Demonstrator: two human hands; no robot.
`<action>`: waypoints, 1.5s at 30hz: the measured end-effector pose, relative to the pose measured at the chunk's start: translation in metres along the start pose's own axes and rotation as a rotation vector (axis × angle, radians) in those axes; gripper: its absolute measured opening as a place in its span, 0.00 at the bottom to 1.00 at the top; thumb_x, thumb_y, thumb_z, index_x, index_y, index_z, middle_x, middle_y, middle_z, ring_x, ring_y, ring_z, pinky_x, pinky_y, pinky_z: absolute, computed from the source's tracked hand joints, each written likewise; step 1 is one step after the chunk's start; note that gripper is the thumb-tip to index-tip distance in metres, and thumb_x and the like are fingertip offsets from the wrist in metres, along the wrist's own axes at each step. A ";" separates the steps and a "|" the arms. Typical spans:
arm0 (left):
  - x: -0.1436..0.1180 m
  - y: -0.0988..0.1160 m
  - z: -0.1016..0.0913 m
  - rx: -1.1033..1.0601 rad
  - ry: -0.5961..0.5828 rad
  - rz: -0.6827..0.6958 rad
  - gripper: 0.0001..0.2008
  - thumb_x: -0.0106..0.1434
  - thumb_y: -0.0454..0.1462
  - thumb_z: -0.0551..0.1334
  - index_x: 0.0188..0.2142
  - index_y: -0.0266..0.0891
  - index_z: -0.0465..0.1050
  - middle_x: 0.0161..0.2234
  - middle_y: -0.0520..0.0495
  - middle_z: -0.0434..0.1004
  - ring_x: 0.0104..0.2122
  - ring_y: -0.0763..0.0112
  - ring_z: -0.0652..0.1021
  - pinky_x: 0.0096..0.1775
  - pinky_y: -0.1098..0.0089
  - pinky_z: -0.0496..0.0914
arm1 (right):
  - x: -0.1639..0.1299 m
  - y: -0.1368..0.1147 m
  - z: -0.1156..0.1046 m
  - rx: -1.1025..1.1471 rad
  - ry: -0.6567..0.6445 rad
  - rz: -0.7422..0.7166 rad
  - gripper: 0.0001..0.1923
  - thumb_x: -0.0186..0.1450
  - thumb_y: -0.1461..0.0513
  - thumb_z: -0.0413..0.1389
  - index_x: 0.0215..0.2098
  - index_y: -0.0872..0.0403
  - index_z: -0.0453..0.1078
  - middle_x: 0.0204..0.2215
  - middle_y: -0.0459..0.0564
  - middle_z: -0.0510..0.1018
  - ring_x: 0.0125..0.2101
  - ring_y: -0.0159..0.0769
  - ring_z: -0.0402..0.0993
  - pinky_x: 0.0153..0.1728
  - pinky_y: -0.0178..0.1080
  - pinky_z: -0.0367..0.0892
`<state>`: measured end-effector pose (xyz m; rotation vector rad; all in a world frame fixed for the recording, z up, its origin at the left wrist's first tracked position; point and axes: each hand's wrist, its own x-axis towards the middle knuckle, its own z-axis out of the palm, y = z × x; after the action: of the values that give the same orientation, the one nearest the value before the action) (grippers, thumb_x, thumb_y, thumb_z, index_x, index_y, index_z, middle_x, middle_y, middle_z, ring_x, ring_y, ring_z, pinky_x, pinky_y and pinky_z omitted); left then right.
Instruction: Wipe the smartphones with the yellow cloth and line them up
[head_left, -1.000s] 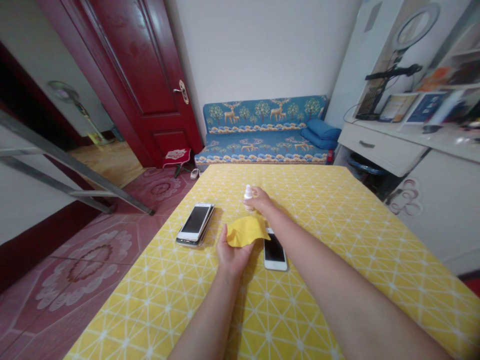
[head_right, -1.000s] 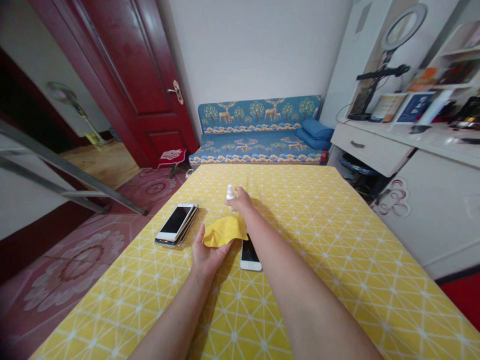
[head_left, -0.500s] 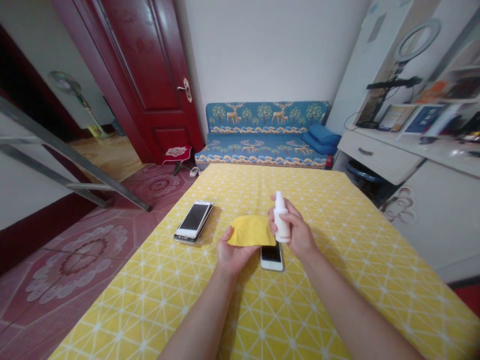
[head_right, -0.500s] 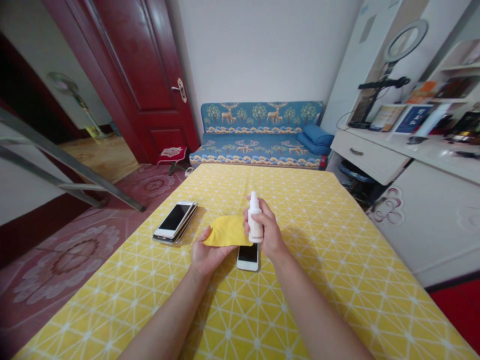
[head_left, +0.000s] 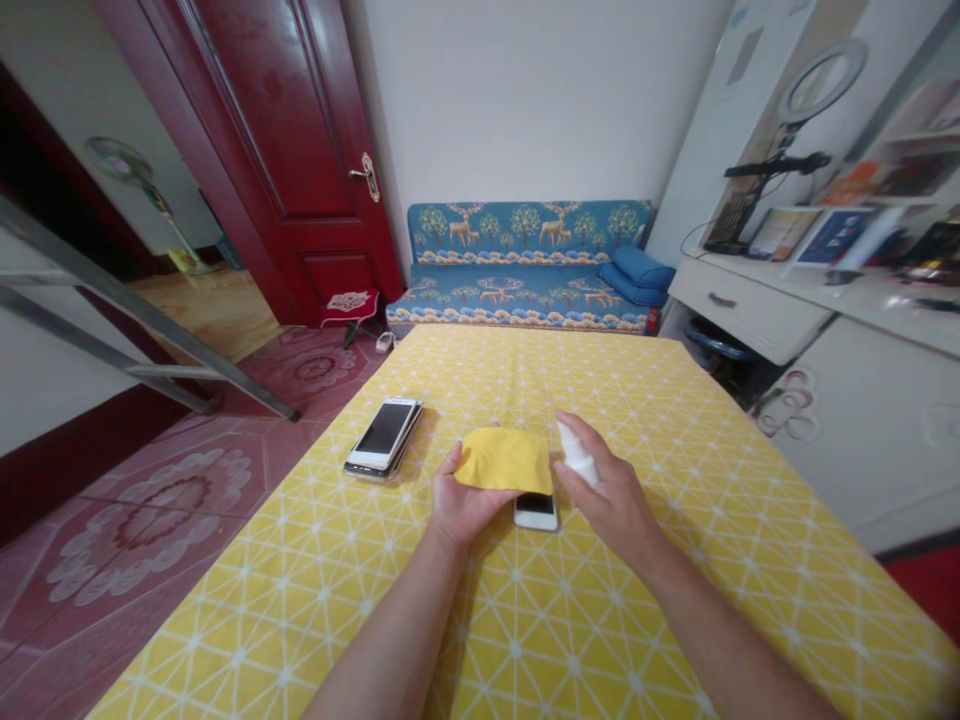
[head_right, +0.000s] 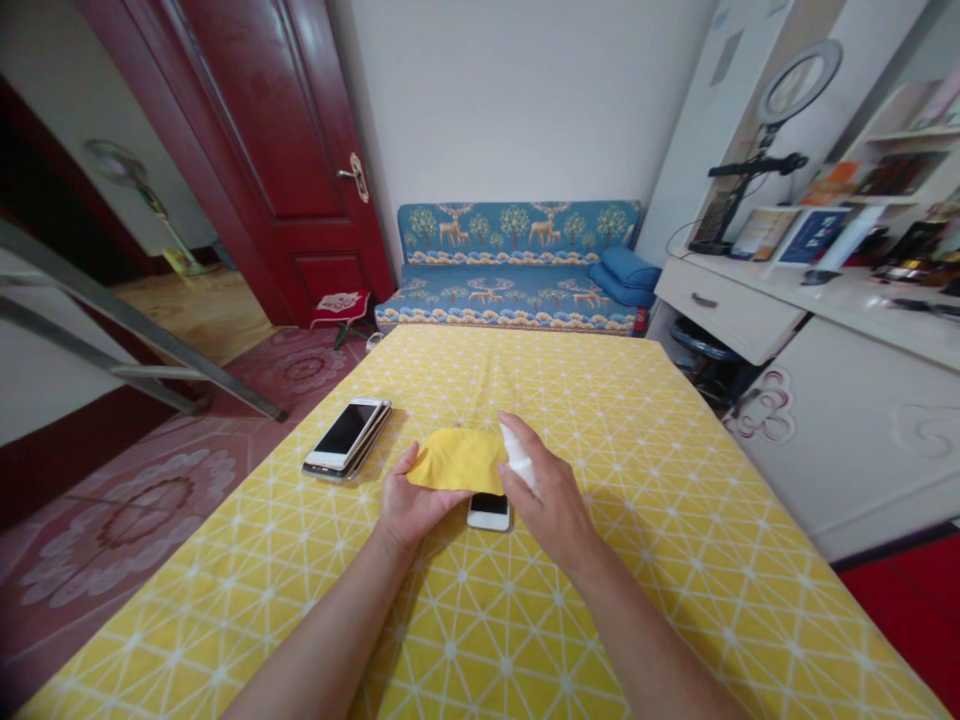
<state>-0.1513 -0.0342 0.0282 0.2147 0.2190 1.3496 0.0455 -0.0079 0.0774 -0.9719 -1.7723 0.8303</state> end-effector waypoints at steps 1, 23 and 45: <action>0.000 0.000 0.000 0.012 -0.005 0.002 0.29 0.64 0.45 0.53 0.63 0.37 0.57 0.59 0.36 0.67 0.62 0.50 0.63 0.59 0.45 0.57 | 0.000 0.001 -0.001 -0.043 0.016 -0.045 0.27 0.58 0.60 0.59 0.57 0.41 0.68 0.43 0.47 0.79 0.36 0.43 0.77 0.37 0.42 0.69; 0.004 0.000 -0.006 -0.095 0.042 -0.008 0.28 0.64 0.44 0.53 0.60 0.31 0.60 0.54 0.33 0.72 0.59 0.45 0.67 0.57 0.44 0.57 | 0.051 0.014 0.023 -0.344 0.001 -0.114 0.28 0.63 0.57 0.53 0.62 0.48 0.57 0.49 0.53 0.76 0.37 0.43 0.76 0.38 0.42 0.67; 0.008 -0.002 -0.005 -0.106 0.152 0.013 0.22 0.65 0.44 0.53 0.50 0.30 0.69 0.46 0.34 0.78 0.50 0.51 0.75 0.56 0.50 0.62 | 0.154 0.041 0.152 -0.135 -0.024 0.248 0.08 0.53 0.65 0.62 0.31 0.53 0.69 0.33 0.52 0.79 0.38 0.43 0.76 0.40 0.40 0.66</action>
<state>-0.1492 -0.0264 0.0228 0.0251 0.2731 1.3876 -0.1258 0.1274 0.0503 -1.2949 -1.7691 0.8874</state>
